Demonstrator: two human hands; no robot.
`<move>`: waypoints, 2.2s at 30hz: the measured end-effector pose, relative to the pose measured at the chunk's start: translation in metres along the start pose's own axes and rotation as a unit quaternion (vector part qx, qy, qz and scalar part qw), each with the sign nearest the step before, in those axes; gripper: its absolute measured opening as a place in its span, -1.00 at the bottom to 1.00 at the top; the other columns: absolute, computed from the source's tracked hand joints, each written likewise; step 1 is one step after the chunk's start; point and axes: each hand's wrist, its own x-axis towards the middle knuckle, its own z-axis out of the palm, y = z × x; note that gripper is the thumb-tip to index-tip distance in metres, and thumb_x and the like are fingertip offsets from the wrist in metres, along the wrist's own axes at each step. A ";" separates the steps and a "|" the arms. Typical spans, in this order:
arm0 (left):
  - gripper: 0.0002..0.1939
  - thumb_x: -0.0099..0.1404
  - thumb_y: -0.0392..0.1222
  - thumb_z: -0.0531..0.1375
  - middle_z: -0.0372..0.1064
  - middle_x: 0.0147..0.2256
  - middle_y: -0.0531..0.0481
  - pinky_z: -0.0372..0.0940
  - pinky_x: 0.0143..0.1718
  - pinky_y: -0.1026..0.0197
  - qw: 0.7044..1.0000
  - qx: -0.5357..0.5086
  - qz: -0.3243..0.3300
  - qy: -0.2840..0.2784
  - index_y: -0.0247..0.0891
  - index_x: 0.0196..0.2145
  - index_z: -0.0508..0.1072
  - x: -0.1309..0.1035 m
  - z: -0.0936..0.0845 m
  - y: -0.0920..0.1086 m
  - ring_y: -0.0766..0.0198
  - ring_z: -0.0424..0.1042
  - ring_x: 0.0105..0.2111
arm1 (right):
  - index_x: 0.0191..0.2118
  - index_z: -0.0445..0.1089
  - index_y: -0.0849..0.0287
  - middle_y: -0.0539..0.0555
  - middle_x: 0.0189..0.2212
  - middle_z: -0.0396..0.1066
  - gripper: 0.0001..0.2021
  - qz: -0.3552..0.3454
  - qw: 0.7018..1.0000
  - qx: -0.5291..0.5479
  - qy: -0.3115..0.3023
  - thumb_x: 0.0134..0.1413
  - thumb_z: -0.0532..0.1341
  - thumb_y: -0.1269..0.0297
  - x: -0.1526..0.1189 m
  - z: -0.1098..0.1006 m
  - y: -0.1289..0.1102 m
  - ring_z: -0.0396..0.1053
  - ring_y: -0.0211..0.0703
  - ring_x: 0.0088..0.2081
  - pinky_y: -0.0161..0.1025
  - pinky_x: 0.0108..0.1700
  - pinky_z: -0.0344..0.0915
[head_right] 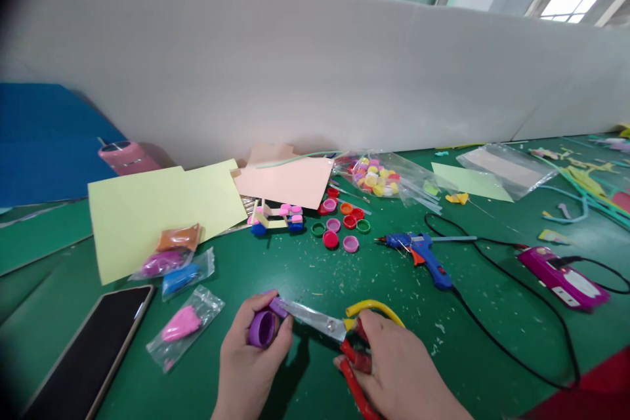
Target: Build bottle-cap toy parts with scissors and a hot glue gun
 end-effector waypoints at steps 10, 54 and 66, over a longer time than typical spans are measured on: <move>-0.75 -0.06 -0.21 0.24 0.29 -0.54 0.09 0.16 -0.60 0.34 0.998 -0.010 -0.056 -0.026 -0.25 -0.35 0.41 0.002 -0.003 0.006 0.37 0.21 -0.61 | -0.40 0.17 0.09 -0.05 -0.51 0.36 -0.81 0.025 0.997 0.067 -0.010 -0.05 0.16 0.13 -0.001 -0.009 0.000 0.28 -0.21 -0.53 -0.33 -0.49 0.14; -0.69 -0.09 -0.17 0.27 0.38 -0.52 0.07 0.19 -0.54 0.33 0.992 -0.044 -0.111 -0.042 -0.28 -0.31 0.50 0.004 -0.005 0.008 0.36 0.23 -0.59 | -0.39 0.20 0.12 0.03 -0.45 0.36 -0.77 0.024 0.999 -0.016 0.027 -0.09 0.17 0.09 -0.002 -0.006 -0.002 0.33 -0.10 -0.45 -0.25 -0.45 0.18; -0.68 -0.08 -0.12 0.26 0.38 -0.34 -0.04 0.24 -0.38 0.22 0.998 0.018 -0.052 -0.021 -0.25 -0.30 0.49 0.003 -0.005 -0.005 0.25 0.32 -0.46 | -0.39 0.20 0.11 0.02 -0.47 0.39 -0.74 0.005 1.000 -0.004 -0.002 -0.01 0.10 0.01 0.000 -0.001 0.001 0.34 -0.08 -0.47 -0.26 -0.47 0.14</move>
